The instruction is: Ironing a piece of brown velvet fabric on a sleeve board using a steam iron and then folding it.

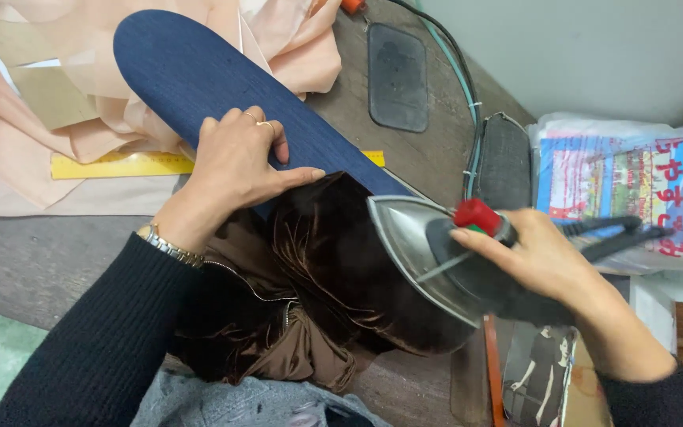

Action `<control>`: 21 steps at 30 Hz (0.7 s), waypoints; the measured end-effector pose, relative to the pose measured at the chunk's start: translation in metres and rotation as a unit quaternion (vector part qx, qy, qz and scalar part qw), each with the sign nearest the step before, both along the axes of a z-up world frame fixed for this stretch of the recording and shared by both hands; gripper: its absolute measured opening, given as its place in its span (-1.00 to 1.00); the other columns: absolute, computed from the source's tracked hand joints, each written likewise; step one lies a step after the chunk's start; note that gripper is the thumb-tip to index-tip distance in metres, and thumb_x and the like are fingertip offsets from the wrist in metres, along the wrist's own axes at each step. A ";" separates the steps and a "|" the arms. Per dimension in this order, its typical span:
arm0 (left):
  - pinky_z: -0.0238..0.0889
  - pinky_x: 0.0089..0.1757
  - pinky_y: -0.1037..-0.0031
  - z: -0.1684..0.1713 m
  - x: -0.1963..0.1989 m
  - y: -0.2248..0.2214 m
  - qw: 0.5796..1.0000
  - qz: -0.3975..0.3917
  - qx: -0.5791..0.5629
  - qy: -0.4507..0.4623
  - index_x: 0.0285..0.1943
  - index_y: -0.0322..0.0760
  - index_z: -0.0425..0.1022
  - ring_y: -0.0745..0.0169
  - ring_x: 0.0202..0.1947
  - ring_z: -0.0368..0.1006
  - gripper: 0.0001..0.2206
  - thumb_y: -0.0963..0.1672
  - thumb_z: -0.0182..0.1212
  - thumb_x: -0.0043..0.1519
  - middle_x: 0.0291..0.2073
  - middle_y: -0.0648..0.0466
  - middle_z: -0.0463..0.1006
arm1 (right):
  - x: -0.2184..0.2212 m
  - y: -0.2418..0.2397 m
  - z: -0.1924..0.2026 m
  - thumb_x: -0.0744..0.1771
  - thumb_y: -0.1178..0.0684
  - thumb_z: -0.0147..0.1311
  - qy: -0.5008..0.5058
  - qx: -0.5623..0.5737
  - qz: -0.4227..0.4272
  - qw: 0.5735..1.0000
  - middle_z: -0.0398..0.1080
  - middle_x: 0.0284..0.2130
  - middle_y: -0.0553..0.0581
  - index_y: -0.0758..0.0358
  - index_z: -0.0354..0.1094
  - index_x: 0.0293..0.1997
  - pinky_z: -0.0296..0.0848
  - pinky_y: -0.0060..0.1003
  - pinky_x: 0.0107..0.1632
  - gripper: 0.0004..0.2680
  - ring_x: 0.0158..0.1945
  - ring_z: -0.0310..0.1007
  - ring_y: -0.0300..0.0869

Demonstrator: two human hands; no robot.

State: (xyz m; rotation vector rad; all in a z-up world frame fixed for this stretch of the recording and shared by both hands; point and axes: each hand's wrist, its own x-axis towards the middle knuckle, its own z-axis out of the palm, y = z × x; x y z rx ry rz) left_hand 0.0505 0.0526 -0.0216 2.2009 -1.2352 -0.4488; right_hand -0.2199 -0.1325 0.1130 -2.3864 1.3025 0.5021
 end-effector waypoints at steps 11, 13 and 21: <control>0.06 -0.11 0.18 0.004 -0.005 -0.003 0.997 0.009 0.069 -0.020 -0.44 0.00 0.46 0.02 -0.14 0.31 -0.47 0.34 0.09 0.02 -0.29 0.10 0.42 | 0.030 0.012 0.007 0.26 -0.27 0.17 0.015 -0.001 0.006 1.000 0.06 -0.71 -0.01 0.18 0.02 -0.67 -0.02 -0.27 -0.47 -0.57 -0.57 -0.01 -0.24; 0.07 -0.13 0.17 0.001 -0.006 -0.002 0.998 0.007 0.063 -0.030 -0.45 0.00 0.47 -0.01 -0.15 0.32 -0.45 0.35 0.08 0.01 -0.31 0.08 0.42 | 0.027 0.013 0.004 0.26 -0.24 0.18 -0.013 0.012 0.025 1.000 0.00 -0.72 -0.03 0.18 -0.03 -0.68 -0.05 -0.27 -0.48 -0.56 -0.58 -0.06 -0.26; 0.12 -0.15 0.13 0.006 -0.004 -0.005 0.995 -0.001 0.084 -0.052 -0.43 -0.02 0.49 -0.01 -0.13 0.37 -0.46 0.34 0.11 0.05 -0.29 0.05 0.46 | -0.079 0.001 0.001 0.25 -0.20 0.19 -0.020 0.005 -0.060 0.998 0.11 -0.67 -0.06 0.14 0.03 -0.66 0.08 -0.34 -0.44 -0.62 -0.53 0.08 -0.30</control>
